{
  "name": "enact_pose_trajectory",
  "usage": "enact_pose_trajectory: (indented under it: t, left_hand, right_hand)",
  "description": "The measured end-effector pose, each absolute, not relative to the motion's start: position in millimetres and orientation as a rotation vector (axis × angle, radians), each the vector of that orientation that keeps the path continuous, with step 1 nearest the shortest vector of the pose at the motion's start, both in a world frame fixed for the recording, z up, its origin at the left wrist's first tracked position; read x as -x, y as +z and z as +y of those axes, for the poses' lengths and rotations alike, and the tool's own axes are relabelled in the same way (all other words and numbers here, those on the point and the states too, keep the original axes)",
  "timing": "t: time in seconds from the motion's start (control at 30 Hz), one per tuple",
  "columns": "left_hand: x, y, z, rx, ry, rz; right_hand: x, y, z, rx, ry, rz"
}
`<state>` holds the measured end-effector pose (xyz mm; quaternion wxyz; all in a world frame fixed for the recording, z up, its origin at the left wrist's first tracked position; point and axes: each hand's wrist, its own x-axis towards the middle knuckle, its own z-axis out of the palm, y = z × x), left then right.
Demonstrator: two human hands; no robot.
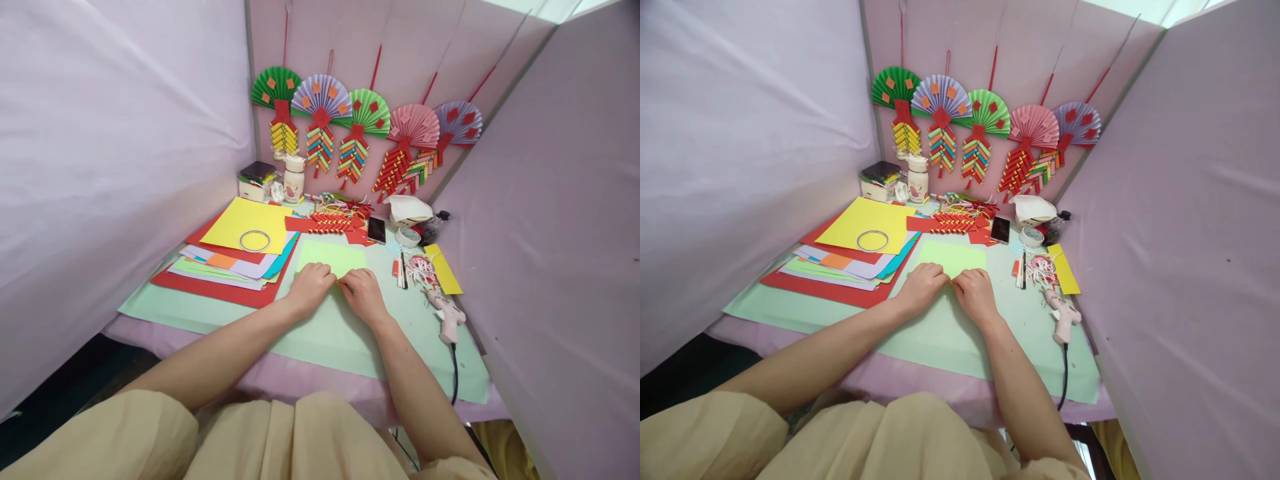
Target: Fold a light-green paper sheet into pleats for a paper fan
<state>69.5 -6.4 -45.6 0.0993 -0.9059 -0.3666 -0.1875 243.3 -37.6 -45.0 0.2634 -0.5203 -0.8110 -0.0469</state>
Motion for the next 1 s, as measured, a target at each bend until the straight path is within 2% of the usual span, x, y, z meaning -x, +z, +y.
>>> enact_pose_trajectory:
  t: [0.57,1.0]
  left_hand:
    - [-70.2,-37.6,-10.5,2.681,-0.518,-1.158]
    - [-64.9,-38.7,-6.6,2.677,-0.591,-1.157]
  right_hand:
    - [-242.9,-42.9,-38.6,1.445,-0.293,-2.186]
    - [-245.4,-43.4,-40.8,1.476,-0.23,-2.159]
